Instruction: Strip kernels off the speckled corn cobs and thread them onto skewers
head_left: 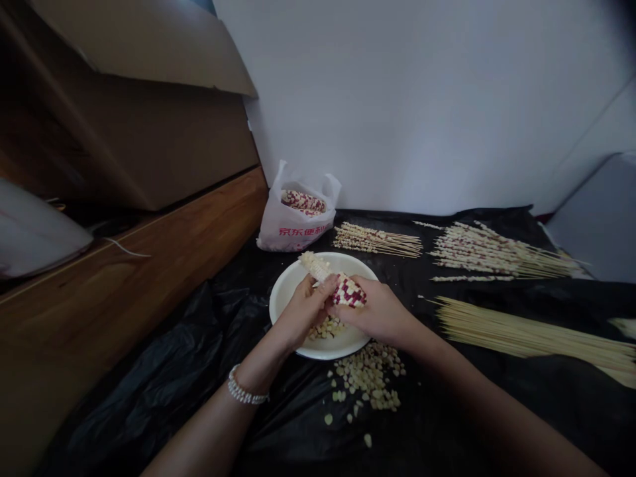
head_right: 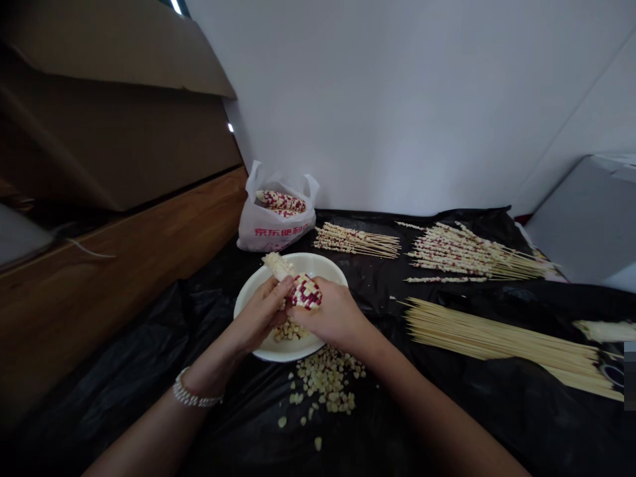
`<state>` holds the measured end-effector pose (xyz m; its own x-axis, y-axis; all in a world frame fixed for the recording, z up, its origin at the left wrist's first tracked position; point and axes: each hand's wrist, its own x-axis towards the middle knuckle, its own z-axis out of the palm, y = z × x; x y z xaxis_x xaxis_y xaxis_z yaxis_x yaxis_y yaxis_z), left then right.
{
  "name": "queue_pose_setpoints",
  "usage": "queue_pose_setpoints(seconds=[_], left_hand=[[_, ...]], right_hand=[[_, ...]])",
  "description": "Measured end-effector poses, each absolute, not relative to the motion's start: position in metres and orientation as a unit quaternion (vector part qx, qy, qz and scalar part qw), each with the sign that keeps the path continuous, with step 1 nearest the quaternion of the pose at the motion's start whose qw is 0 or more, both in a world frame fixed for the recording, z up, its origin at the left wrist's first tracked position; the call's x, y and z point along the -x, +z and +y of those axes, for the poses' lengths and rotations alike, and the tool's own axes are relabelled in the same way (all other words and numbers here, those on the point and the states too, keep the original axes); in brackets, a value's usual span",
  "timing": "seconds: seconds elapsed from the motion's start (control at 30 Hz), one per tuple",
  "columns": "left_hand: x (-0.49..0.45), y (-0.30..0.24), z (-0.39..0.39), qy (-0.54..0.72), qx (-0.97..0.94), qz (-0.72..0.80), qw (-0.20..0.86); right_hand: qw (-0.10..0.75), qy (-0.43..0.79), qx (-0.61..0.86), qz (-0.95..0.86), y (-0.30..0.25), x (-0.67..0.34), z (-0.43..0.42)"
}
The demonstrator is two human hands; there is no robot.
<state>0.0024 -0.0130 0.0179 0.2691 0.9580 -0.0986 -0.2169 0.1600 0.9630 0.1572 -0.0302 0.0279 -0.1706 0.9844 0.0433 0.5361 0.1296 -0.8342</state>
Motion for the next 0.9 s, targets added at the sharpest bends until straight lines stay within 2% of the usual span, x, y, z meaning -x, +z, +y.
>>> queue_pose_setpoints(seconds=[0.27, 0.53, 0.9], left_hand=[[-0.004, 0.013, -0.011, 0.460, -0.468, 0.454, 0.602], [-0.005, 0.014, -0.012, 0.453, -0.467, 0.457, 0.606], [0.002, 0.021, -0.013, 0.426, -0.450, 0.400, 0.675]], right_hand=[[0.305, 0.318, 0.572, -0.692, 0.028, -0.153, -0.033], [0.323, 0.281, 0.569, -0.702, 0.026, -0.151, -0.034], [0.343, 0.379, 0.529, -0.677, 0.023, -0.162, -0.026]])
